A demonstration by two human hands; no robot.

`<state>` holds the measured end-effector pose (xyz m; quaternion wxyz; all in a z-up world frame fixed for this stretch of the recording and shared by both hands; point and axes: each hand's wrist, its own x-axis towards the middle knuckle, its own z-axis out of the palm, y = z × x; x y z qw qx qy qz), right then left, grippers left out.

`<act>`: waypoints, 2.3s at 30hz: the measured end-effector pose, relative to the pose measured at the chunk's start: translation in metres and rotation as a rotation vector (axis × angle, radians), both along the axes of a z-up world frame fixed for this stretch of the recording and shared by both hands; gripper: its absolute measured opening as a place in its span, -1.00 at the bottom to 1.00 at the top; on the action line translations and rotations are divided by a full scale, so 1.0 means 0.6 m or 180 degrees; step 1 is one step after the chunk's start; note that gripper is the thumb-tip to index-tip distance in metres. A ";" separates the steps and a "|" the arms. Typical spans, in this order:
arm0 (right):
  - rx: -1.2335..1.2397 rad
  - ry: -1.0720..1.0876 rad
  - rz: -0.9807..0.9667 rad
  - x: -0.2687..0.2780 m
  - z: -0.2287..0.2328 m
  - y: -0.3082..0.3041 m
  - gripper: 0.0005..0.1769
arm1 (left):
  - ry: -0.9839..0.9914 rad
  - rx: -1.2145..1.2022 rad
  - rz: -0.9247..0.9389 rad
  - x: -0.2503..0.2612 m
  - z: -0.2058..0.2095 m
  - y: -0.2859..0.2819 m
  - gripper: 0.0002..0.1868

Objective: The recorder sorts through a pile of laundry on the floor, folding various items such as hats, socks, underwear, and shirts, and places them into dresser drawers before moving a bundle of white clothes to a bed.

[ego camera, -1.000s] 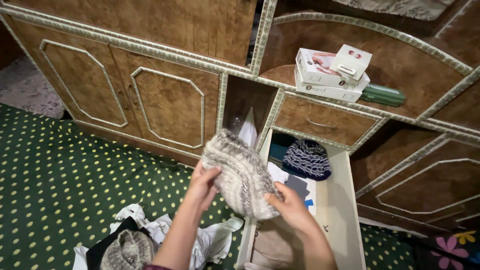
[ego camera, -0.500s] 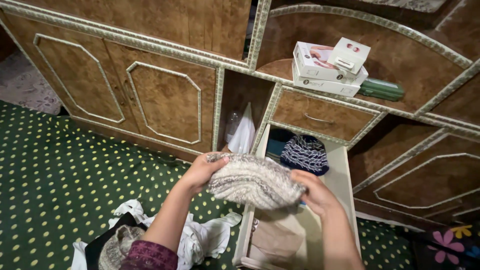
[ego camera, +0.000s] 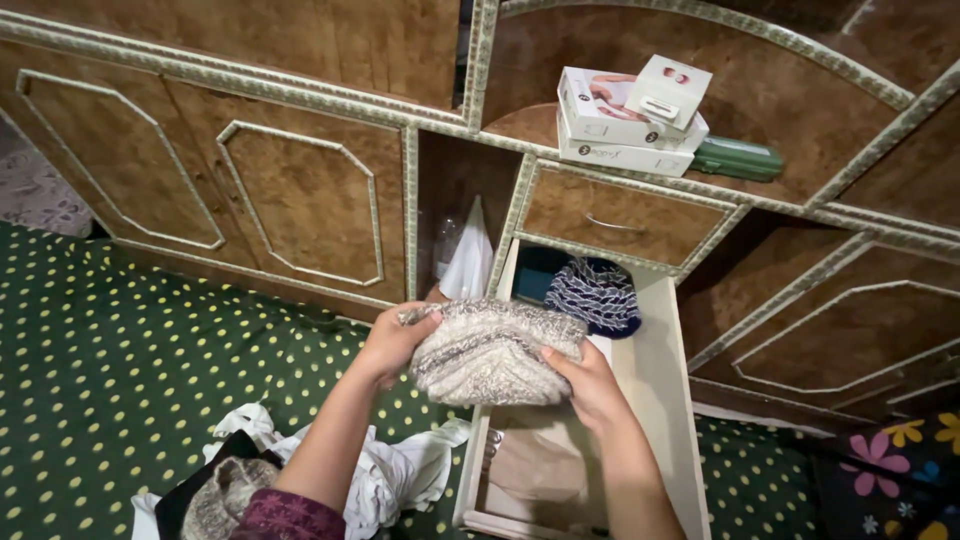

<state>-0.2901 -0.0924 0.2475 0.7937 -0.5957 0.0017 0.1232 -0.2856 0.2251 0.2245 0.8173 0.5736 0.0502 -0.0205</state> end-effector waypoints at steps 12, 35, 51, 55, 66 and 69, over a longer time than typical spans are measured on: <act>-0.0608 -0.0151 0.1567 0.047 0.109 -0.031 -0.44 | -0.0355 0.1752 -0.3044 -0.022 0.131 -0.090 -0.49; 0.0025 0.0768 0.0130 0.011 -0.037 -0.018 -0.54 | -0.0915 0.2174 0.0047 0.036 -0.074 -0.189 -0.70; 0.0496 0.0568 -0.0083 0.333 -0.193 -0.101 -0.55 | -0.0224 0.3970 0.0671 0.156 -0.133 -0.244 -0.34; 0.0470 0.0494 -0.0213 0.428 -0.268 -0.065 -0.56 | 0.0153 0.4472 0.0670 0.158 -0.129 -0.254 -0.46; -0.1263 0.0186 -0.0684 0.528 -0.439 -0.030 -0.63 | -0.0100 0.4807 0.0797 0.148 -0.103 -0.257 -0.47; -0.1506 0.0090 -0.0990 0.528 -0.422 -0.029 -0.58 | -0.0085 0.4843 0.0765 0.147 -0.105 -0.259 -0.48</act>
